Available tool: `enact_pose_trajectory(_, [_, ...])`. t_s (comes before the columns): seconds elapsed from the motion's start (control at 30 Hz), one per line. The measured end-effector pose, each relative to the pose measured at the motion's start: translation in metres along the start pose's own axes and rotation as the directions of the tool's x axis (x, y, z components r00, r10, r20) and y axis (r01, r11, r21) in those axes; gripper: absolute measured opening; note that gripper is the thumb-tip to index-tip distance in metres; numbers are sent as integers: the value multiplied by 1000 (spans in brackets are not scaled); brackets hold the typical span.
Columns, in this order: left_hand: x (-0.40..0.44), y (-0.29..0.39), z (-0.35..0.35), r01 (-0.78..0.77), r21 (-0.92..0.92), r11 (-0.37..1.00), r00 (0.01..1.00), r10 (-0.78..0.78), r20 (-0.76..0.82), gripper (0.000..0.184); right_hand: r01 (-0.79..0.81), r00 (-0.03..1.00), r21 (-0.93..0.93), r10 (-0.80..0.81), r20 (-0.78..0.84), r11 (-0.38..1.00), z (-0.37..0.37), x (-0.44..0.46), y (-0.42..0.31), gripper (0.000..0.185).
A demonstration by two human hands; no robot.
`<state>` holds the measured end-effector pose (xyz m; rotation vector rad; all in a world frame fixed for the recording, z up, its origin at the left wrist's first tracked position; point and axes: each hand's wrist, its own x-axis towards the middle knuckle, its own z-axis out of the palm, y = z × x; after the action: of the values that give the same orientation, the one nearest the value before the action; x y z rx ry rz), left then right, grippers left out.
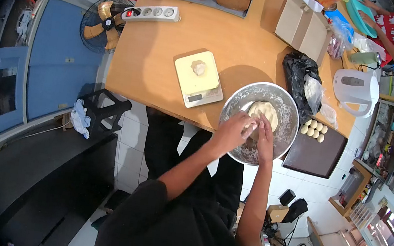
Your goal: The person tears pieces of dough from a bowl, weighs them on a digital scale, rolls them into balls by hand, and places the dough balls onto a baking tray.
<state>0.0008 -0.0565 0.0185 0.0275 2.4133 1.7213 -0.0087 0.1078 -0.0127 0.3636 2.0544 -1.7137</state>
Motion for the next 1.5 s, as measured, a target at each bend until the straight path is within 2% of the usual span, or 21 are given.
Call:
enact_pose_trajectory(0.07, [-2, -6, 22, 21, 295, 955, 998, -1, -68, 29, 21, 1000, -11, -21, -16, 1000, -3, 3, 1, 39])
enact_pose_trajectory(0.1, [-2, -8, 29, 13, 299, 954, 998, 8, -67, 29, -12, 1000, 53, 12, 3, 999, -4, 2, 4, 39])
enact_pose_trajectory(0.17, [-4, -13, 38, 232, 397, 888, 957, -281, 68, 43, -35, 999, 120, 32, 33, 992, -6, 1, 9, 40])
enact_pose_trajectory(0.2, [-5, -17, 45, 227, 405, 886, 960, -273, 61, 43, -45, 999, 133, 40, 35, 990, -6, 1, 10, 40])
enact_pose_trajectory(0.27, [-5, -26, 58, 327, 366, 871, 935, -355, 9, 44, -41, 999, 150, 37, 31, 988, -7, 0, 13, 40])
enact_pose_trajectory(0.3, [-3, -28, 60, 314, 371, 874, 940, -341, 7, 44, -41, 999, 163, 35, 41, 986, -7, 1, 15, 40])
enact_pose_trajectory(0.4, [2, -32, 67, 308, 251, 918, 948, -275, -161, 35, -27, 998, 198, 17, 52, 980, -7, 2, 13, 39])
enact_pose_trajectory(0.5, [8, -43, 74, 283, 236, 930, 949, -236, -210, 27, -36, 998, 211, 25, 55, 977, -8, 11, 20, 38])
enact_pose_trajectory(0.6, [2, -24, 76, 310, 307, 900, 946, -261, -191, 19, 12, 1000, 156, -15, 22, 988, -7, 14, 34, 36])
enact_pose_trajectory(0.67, [4, -5, 70, 319, 350, 881, 946, -270, -182, 18, 104, 993, 103, -109, 41, 989, -6, 27, 52, 36])
enact_pose_trajectory(0.73, [3, 4, 64, 217, 382, 899, 976, -199, -86, 18, 126, 992, 94, -128, 17, 988, -4, 31, 61, 36])
enact_pose_trajectory(0.8, [1, 4, 66, 212, 376, 902, 977, -191, -93, 19, 152, 988, 79, -153, 0, 985, -3, 39, 69, 36])
enact_pose_trajectory(0.87, [-5, 14, 63, 211, 371, 904, 977, -187, -101, 20, 144, 989, 36, -145, 10, 989, -2, 46, 80, 36])
enact_pose_trajectory(0.93, [-11, 41, 55, 323, 428, 844, 946, -304, -116, 24, 108, 992, 87, -113, 49, 990, -5, 47, 83, 36])
enact_pose_trajectory(1.07, [-21, 33, 48, 206, 404, 891, 975, -152, -162, 26, 43, 992, 158, -61, 109, 987, -9, 40, 62, 37])
enact_pose_trajectory(1.13, [-21, 55, 24, 210, 407, 889, 935, -61, -350, 29, 24, 993, 154, -42, 114, 988, -7, 41, 61, 38])
enact_pose_trajectory(1.23, [-5, 41, -22, 228, 372, 900, 901, -50, -430, 27, 7, 995, 155, -23, 97, 988, -8, 37, 59, 38])
enact_pose_trajectory(1.3, [14, 43, -58, 325, 372, 869, 884, -140, -446, 26, -63, 991, 201, 39, 125, 977, -8, 36, 52, 32])
enact_pose_trajectory(1.4, [41, -4, -108, 366, 440, 820, 898, -188, -398, 27, -44, 996, 198, 27, 87, 979, -6, 36, 52, 30])
enact_pose_trajectory(1.47, [54, -7, -135, 422, 626, 656, 906, -285, -312, 42, -29, 999, 173, 24, 32, 985, -2, 34, 45, 27])
enact_pose_trajectory(1.5, [57, -16, -143, 420, 623, 660, 907, -289, -306, 42, -33, 999, 168, 29, 26, 985, -1, 33, 38, 27])
